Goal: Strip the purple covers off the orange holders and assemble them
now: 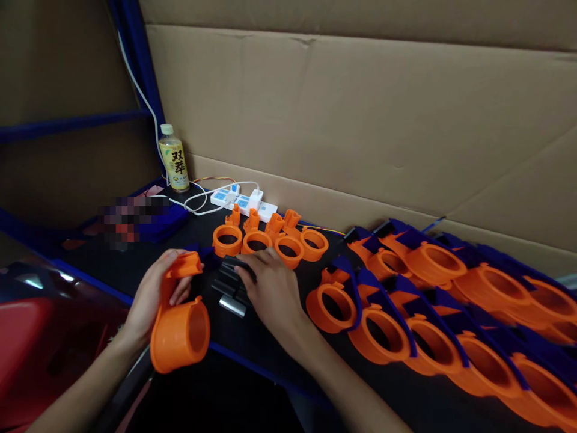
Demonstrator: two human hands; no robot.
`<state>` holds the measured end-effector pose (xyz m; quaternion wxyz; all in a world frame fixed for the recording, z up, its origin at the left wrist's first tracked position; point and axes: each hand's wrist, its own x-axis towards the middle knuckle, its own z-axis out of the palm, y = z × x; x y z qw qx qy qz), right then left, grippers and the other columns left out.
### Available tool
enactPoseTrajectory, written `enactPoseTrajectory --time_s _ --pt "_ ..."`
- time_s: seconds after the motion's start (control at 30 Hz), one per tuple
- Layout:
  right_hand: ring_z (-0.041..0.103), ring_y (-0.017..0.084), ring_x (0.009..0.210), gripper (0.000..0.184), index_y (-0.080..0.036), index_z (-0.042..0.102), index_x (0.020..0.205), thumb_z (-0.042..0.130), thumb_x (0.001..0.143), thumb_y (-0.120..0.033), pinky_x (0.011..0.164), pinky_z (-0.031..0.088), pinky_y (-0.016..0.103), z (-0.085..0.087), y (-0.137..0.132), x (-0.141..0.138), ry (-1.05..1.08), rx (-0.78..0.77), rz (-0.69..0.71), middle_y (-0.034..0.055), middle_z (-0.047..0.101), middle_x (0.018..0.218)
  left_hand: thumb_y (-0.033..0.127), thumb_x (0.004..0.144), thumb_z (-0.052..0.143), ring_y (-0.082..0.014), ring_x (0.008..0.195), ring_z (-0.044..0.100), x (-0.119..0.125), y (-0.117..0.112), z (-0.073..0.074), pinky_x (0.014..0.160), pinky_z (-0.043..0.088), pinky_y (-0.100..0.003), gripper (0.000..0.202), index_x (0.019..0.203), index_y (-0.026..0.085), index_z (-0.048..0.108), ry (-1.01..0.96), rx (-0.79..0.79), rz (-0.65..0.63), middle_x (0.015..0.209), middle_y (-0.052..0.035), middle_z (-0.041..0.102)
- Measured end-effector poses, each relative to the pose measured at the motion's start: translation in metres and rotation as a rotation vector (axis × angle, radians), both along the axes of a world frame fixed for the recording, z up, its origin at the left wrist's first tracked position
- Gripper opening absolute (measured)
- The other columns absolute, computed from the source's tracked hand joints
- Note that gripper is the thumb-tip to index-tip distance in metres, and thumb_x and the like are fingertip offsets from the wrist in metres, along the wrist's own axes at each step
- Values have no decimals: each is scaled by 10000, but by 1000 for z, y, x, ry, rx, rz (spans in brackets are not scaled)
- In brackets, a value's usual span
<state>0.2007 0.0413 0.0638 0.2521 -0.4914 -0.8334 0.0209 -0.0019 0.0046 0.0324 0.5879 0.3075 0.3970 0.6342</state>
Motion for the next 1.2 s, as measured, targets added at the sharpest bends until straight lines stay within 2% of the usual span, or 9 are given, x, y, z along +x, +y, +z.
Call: enactPoseTrajectory --time_s 0.23,0.5,0.63,0.73,0.83,0.9,1.03,1.13,1.2 --pt "688 253 918 284 -224 704 1117 490 982 -353 740 514 361 -14 17 -18 -293 -181 -149 62 729 1029 421 948 525 -76 368 270 0 -1 0 429 310 -200 228 957 200 583 -21 -5 -12 426 91 395" --pt "695 195 891 297 -243 730 1057 460 1001 -354 716 491 292 -18 21 -12 -185 -188 -22 44 739 1011 426 933 537 -76 368 316 0 -1 2 446 353 -192 233 950 200 587 -37 -23 -25 421 86 417" --pt "689 174 832 333 -222 735 1023 437 1016 -371 695 485 270 -4 16 -8 -15 -205 32 43 740 935 427 925 565 -70 370 320 5 -1 0 422 327 -180 238 956 193 598 -74 -20 -17 440 85 433" --pt "683 155 888 354 -276 662 1244 494 989 -454 779 517 278 16 -7 -10 100 -324 205 23 724 1086 420 929 583 -75 421 410 12 -2 -1 446 366 -177 235 1011 200 601 -167 5 35 524 62 519" --pt "617 191 1151 604 -343 513 1418 641 869 -558 949 512 325 36 -38 -14 79 -399 335 6 608 1352 437 916 617 -115 618 608 20 -5 -1 618 509 -226 281 1095 220 603 -245 6 105 741 6 667" --pt "580 194 1217 633 -353 504 1419 691 838 -521 1004 494 332 46 -51 -10 52 -386 340 -7 584 1379 465 917 609 -166 837 677 23 -6 0 751 547 -282 328 1140 224 610 -255 29 116 970 -48 716" --pt "613 214 1145 543 -326 550 1367 678 857 -460 998 493 381 67 -26 36 57 -169 109 25 629 1296 459 931 573 -250 1187 595 21 -3 0 896 537 -380 379 1245 246 587 -218 169 103 1310 -111 637" --pt "574 288 1191 580 -269 564 1380 666 855 -494 1026 443 459 79 28 99 -95 39 -165 90 635 1275 423 932 561 -276 1168 605 15 -1 -1 894 539 -430 349 1217 228 604 -171 202 65 1293 -137 650" --pt "510 312 1280 605 -180 562 1398 658 868 -456 1094 363 444 80 64 140 -214 52 -252 142 581 1363 412 931 554 -284 1106 632 14 -1 -2 853 549 -431 307 1143 204 636 -150 189 21 1213 -146 683"
